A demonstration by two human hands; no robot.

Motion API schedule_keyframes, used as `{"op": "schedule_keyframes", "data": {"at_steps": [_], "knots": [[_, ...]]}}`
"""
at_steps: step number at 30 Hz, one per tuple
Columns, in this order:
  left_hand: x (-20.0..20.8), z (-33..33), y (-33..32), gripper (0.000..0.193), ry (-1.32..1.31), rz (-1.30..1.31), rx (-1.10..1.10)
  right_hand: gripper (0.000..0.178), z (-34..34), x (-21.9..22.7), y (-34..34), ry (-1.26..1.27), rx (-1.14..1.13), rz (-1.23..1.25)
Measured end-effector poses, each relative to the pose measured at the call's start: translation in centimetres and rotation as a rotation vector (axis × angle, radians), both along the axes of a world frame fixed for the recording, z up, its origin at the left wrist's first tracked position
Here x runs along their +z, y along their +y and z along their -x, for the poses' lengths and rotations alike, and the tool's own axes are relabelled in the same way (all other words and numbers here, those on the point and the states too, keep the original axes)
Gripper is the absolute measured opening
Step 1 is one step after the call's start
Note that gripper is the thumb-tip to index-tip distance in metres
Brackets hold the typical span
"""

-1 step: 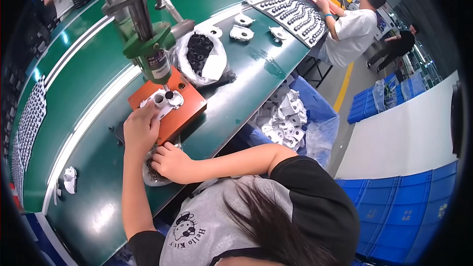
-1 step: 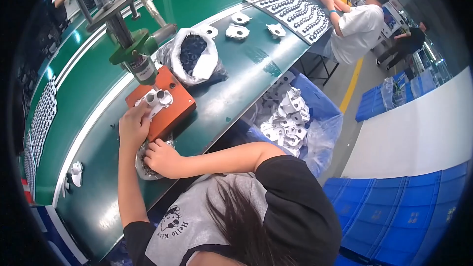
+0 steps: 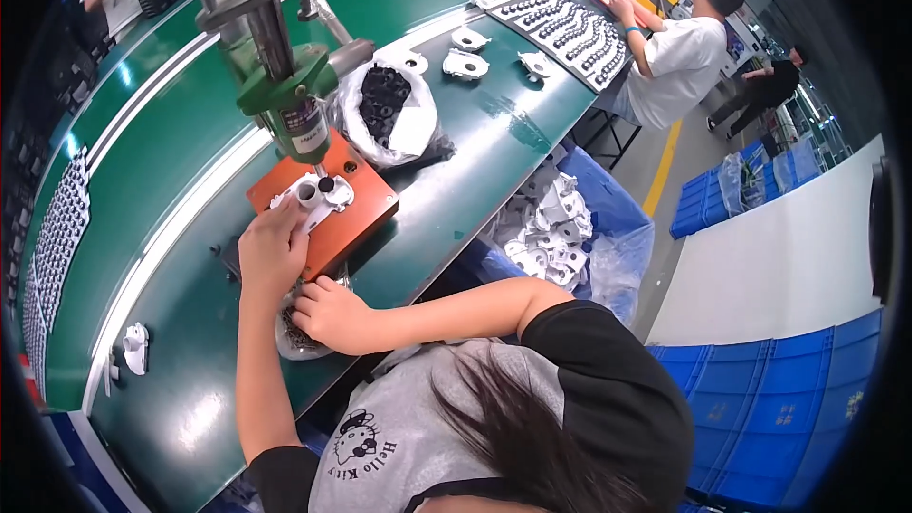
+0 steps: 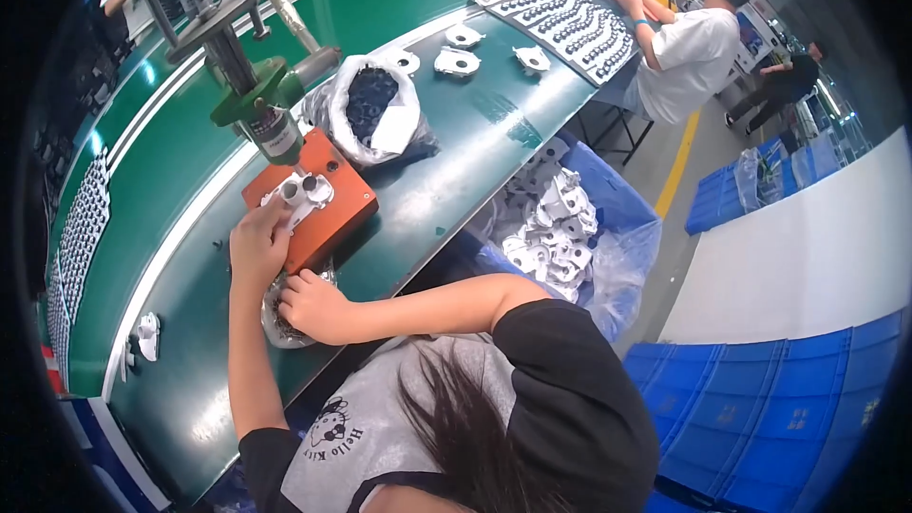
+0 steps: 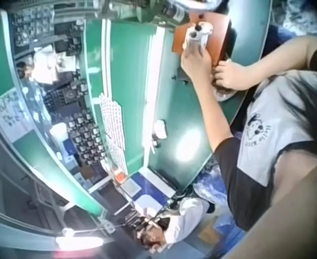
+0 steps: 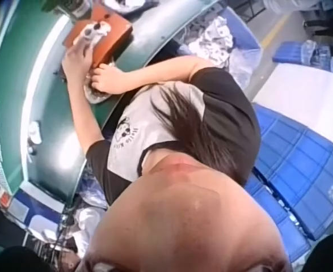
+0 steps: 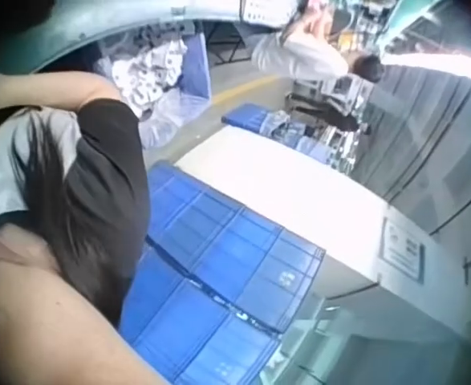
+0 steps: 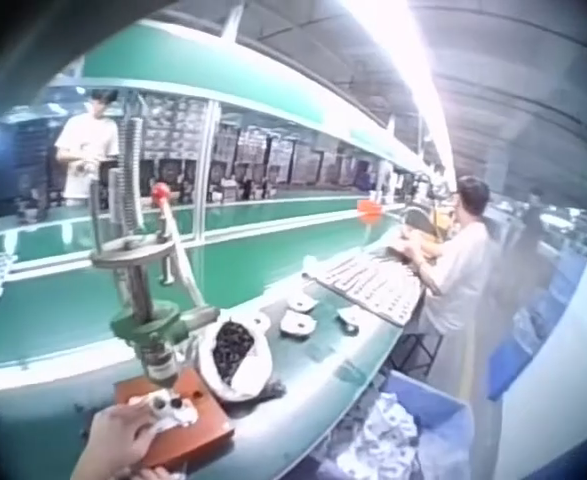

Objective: Assembling small plastic parts using a manual press on a factory production line.

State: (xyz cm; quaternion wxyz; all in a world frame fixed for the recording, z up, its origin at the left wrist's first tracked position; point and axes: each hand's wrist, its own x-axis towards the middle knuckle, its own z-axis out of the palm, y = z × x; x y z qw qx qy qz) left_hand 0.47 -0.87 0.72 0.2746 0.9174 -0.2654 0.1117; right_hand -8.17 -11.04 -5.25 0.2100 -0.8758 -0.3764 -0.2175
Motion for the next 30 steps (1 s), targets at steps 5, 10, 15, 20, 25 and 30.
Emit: {"op": "schedule_keyframes", "data": {"at_steps": [5,10,15,20,25,30], "knots": [[0.2,0.1,-0.7,0.029,-0.029,-0.016,0.000,0.011,0.1,0.2,-0.5,-0.022,-0.012,-0.006],[-0.1,0.3,-0.4,0.028,-0.008,-0.041,0.028,0.013,-0.1,0.3,-0.5,0.025,0.052,-0.085],[-0.1,0.2,-0.2,0.031,-0.088,-0.124,0.005,0.018,-2.2,3.2,-3.3,0.200,0.244,-0.432],[-0.9,0.0,-0.3,0.024,-0.207,-0.086,0.033,0.010,-7.5,6.6,-10.8,0.504,-0.148,-0.662],[-0.9,0.2,-0.1,0.019,-0.134,0.002,0.028,0.017,-11.1,7.3,-10.3,0.583,-0.248,-0.591],[-1.1,0.3,0.2,0.015,-0.165,0.071,0.012,0.021,-12.1,5.9,-9.6,0.635,-0.279,-0.559]]}}
